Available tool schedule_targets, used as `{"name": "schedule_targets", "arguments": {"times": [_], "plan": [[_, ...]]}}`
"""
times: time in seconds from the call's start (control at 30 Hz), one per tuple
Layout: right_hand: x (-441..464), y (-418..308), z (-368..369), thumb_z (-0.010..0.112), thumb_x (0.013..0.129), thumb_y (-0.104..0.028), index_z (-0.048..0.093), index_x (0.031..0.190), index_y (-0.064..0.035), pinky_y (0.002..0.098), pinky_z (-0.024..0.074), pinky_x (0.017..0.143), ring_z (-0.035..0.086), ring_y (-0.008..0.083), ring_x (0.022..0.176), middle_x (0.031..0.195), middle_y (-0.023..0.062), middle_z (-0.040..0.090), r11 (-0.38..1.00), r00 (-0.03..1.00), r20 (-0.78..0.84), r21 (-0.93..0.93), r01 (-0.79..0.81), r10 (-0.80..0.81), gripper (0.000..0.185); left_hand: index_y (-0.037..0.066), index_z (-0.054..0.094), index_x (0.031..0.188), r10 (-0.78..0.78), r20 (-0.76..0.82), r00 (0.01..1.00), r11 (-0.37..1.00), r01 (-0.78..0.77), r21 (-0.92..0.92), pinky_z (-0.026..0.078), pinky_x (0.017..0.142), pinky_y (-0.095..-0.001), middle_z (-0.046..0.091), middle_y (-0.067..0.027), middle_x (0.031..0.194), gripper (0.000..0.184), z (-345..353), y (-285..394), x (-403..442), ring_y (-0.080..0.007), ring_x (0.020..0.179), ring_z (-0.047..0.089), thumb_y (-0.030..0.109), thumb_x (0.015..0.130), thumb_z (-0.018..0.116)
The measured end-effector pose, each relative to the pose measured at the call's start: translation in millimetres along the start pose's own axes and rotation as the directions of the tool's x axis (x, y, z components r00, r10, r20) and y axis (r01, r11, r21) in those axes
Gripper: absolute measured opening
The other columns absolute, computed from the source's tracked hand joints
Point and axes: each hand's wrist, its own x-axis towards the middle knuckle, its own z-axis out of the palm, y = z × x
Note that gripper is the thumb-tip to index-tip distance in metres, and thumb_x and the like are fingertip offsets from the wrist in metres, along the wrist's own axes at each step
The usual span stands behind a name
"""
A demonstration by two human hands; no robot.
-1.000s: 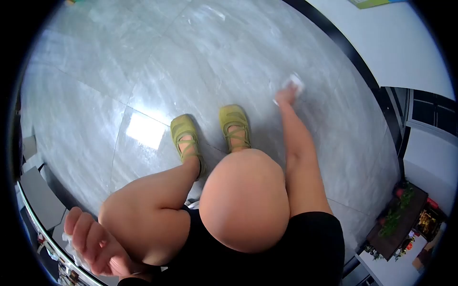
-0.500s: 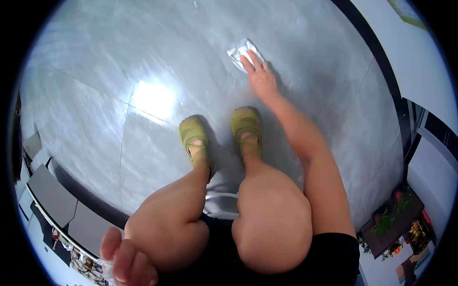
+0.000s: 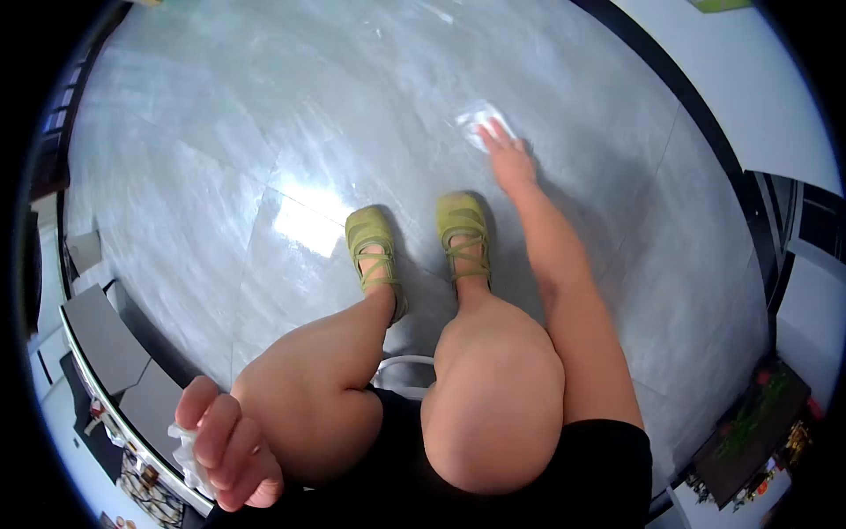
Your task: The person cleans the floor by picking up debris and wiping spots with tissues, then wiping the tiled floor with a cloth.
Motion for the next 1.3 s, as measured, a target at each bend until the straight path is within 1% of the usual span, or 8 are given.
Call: {"name": "schedule_targets", "arguments": {"times": [0.13,0.33,0.43,0.77,0.93,1.13,1.23,1.3], "plan": [[-29,69,12,0.052,0.077,-0.008,0.02,0.144,-0.0269,0.0411,0.0375,0.1,0.043,0.0356,0.122,0.151,0.0043,0.015,0.915,0.92,0.057,0.096,-0.391,0.387,0.077,0.004,0.036,0.108,-0.014,0.037,0.999,0.999,0.015,-0.039,0.053,0.067,-0.034,0.046,-0.0194,0.101,0.017,-4,0,-7,-0.031,0.088,0.051,0.016,0.095,0.039],[-29,96,12,0.053,0.076,-0.005,0.019,0.144,-0.0186,0.0436,0.0388,0.098,0.035,0.0327,0.129,0.148,0.015,0.019,0.918,0.92,0.124,0.099,-0.383,0.371,0.077,0.004,0.037,0.107,0.017,0.065,0.998,0.999,-0.015,-0.031,0.053,0.067,-0.0339,0.047,-0.0192,0.101,0.016,-3,4,-10,-0.0306,0.087,0.051,0.015,0.095,0.039],[6,65,30,0.055,0.074,-0.006,0.023,0.142,-0.0151,0.0427,0.0399,0.097,0.036,0.0342,0.128,0.146,0.0186,0.022,0.861,0.869,-0.029,0.157,-0.485,0.495,0.076,0.004,0.038,0.106,0.01,0.07,0.997,1.0,-0.009,-0.019,0.053,0.066,-0.0339,0.047,-0.019,0.101,0.016,-5,11,-4,-0.0304,0.087,0.051,0.015,0.094,0.04],[53,-119,35,0.051,0.073,0.001,0.03,0.141,-0.0204,0.041,0.0456,0.09,0.048,0.033,0.114,0.148,0.0147,0.022,0.928,0.948,-0.242,0.257,0.27,-0.209,0.075,0.005,0.039,0.105,-0.01,0.073,0.997,0.999,0.008,0.04,0.053,0.065,-0.0338,0.048,-0.0186,0.1,0.014,-19,18,33,-0.0299,0.086,0.051,0.014,0.094,0.041],[44,-148,-19,0.045,0.08,0.001,0.03,0.14,-0.0298,0.0356,0.0495,0.087,0.049,0.0341,0.11,0.151,0.0039,0.013,0.901,0.896,0.161,0.213,0.379,-0.414,0.069,0.005,0.04,0.104,-0.013,0.087,0.996,0.998,0.007,0.067,0.053,0.065,-0.0337,0.048,-0.0184,0.1,0.014,-17,18,46,-0.0296,0.086,0.051,0.014,0.094,0.042],[29,-62,-31,0.061,0.077,-0.02,0.031,0.139,-0.0367,0.0331,0.0521,0.081,0.052,0.0272,0.104,0.15,-0.0047,0.017,0.992,0.986,0.113,0.025,0.123,-0.125,0.071,0.005,0.041,0.103,0.013,0.098,0.995,0.996,-0.021,0.089,0.053,0.064,-0.0336,0.049,-0.0181,0.1,0.013,-14,19,56,-0.0293,0.085,0.051,0.013,0.094,0.043],[-5,8,-16,0.054,0.076,-0.007,0.033,0.138,-0.0359,0.0357,0.0501,0.083,0.053,0.0263,0.103,0.149,-0.0042,0.024,0.987,0.993,0.022,-0.106,-0.117,0.12,0.072,0.005,0.041,0.103,0.033,0.111,0.993,0.994,-0.044,0.098,0.052,0.064,-0.0336,0.049,-0.0179,0.1,0.012,-11,22,61,-0.0291,0.085,0.051,0.013,0.094,0.043],[-39,77,7,0.05,0.073,0.0,0.032,0.14,-0.0323,0.0386,0.0452,0.089,0.049,0.0301,0.115,0.15,0.0027,0.021,0.961,0.956,-0.116,0.099,-0.258,0.268,0.076,0.005,0.042,0.102,0.05,0.117,0.992,0.993,-0.062,0.105,0.052,0.064,-0.0336,0.05,-0.0179,0.1,0.012,-9,25,62,-0.029,0.084,0.051,0.013,0.093,0.044]]}}
